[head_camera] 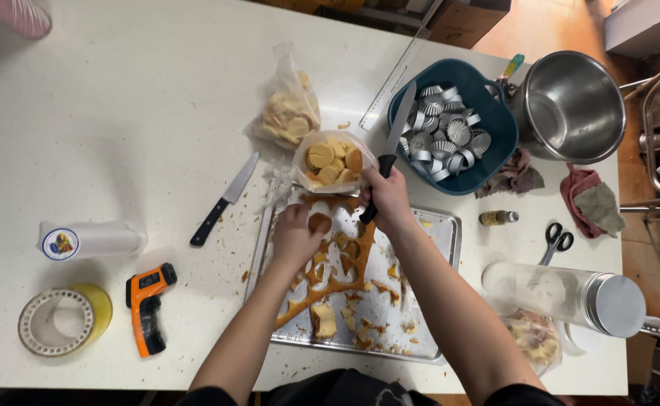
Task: The person uses a round metal cutter and a knife to cut circular pieces from a sheet of bread on a metal tray. They trim the edges of the cut pieces and place them into a plastic bag. The person repeats this process for multiple pieces.
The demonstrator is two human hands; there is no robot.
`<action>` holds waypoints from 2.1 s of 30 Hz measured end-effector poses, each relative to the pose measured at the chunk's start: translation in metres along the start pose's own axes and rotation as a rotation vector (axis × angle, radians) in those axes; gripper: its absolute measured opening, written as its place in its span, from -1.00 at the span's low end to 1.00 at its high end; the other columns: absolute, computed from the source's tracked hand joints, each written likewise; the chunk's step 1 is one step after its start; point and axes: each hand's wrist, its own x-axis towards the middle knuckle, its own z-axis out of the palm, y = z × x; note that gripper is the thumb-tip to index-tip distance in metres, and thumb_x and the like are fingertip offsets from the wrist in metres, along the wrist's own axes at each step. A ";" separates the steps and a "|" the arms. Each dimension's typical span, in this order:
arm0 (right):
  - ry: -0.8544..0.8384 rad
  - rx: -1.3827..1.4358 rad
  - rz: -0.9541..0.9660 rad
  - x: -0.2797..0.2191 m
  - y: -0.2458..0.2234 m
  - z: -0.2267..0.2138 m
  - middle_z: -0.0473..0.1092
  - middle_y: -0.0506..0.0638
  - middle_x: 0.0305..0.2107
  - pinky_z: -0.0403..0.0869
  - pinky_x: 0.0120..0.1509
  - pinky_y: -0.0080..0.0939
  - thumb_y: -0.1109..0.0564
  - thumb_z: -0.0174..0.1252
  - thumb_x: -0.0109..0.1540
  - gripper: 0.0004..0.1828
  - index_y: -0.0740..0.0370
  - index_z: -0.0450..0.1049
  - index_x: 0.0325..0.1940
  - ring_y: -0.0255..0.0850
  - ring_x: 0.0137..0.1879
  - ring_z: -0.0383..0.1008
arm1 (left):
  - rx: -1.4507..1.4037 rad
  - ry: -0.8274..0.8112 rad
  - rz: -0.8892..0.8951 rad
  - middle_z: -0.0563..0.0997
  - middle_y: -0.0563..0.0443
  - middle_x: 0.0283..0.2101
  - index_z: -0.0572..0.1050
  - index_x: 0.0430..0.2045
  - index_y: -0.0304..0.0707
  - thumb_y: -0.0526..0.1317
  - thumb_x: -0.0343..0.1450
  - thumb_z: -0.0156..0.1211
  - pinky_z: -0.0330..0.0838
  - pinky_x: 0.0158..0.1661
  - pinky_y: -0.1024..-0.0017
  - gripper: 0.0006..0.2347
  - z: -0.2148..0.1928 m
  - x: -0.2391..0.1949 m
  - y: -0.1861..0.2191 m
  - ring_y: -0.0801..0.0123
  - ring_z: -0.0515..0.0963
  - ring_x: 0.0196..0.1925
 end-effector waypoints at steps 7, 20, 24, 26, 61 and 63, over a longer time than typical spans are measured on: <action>0.005 -0.036 0.016 -0.002 -0.001 -0.006 0.25 -0.07 -0.57 0.28 -0.56 -0.23 0.25 0.15 0.25 -0.86 0.23 0.29 -0.26 -0.30 -0.60 0.25 | 0.070 -0.174 0.008 0.62 -0.14 -0.16 0.51 -0.19 -0.27 -0.22 0.27 0.41 0.45 0.03 0.14 -0.70 -0.008 0.004 0.018 -0.01 0.58 -0.06; -0.007 0.015 0.022 -0.004 0.005 -0.012 0.27 -0.07 -0.56 0.28 -0.56 -0.25 0.27 0.15 0.26 -0.86 0.21 0.29 -0.29 -0.32 -0.61 0.24 | 0.241 0.221 0.421 0.62 0.02 -0.04 0.50 -0.07 -0.12 -0.01 0.29 0.42 0.35 0.05 0.17 -0.60 -0.078 0.084 0.096 0.26 0.47 0.06; 0.024 0.068 0.038 0.007 -0.008 -0.014 0.27 -0.08 -0.56 0.26 -0.57 -0.27 0.27 0.14 0.25 -0.84 0.18 0.26 -0.30 -0.32 -0.61 0.23 | 0.468 0.411 0.213 0.59 -0.13 -0.08 0.53 -0.09 -0.27 0.20 0.18 0.34 0.37 -0.06 0.27 -0.42 -0.084 0.095 0.079 0.21 0.48 0.01; 0.043 0.086 0.035 0.009 -0.012 -0.018 0.26 -0.08 -0.56 0.25 -0.57 -0.28 0.27 0.14 0.24 -0.84 0.17 0.26 -0.29 -0.33 -0.61 0.23 | 0.315 0.211 -0.032 0.60 -0.10 -0.24 0.55 -0.24 -0.30 0.17 0.27 0.24 0.40 -0.21 0.35 -0.52 -0.077 0.097 0.071 0.24 0.53 -0.19; 0.262 0.136 0.075 -0.163 0.037 -0.176 0.20 -0.05 -0.62 0.21 -0.56 -0.24 -0.03 0.04 0.39 -0.64 0.20 0.24 -0.41 -0.26 -0.62 0.19 | -0.467 0.100 0.049 0.48 -0.10 0.23 0.45 0.10 -0.27 -0.22 0.48 0.19 0.44 0.10 0.29 -0.69 -0.007 0.054 0.045 0.21 0.52 0.23; 0.318 0.112 0.193 -0.208 0.063 -0.190 0.21 -0.07 -0.61 0.21 -0.56 -0.25 -0.03 0.01 0.37 -0.67 0.19 0.26 -0.38 -0.27 -0.61 0.19 | -0.398 0.051 0.007 0.56 -0.06 0.10 0.50 0.02 -0.27 -0.24 0.48 0.19 0.46 0.05 0.32 -0.76 -0.026 0.011 0.026 0.26 0.56 0.11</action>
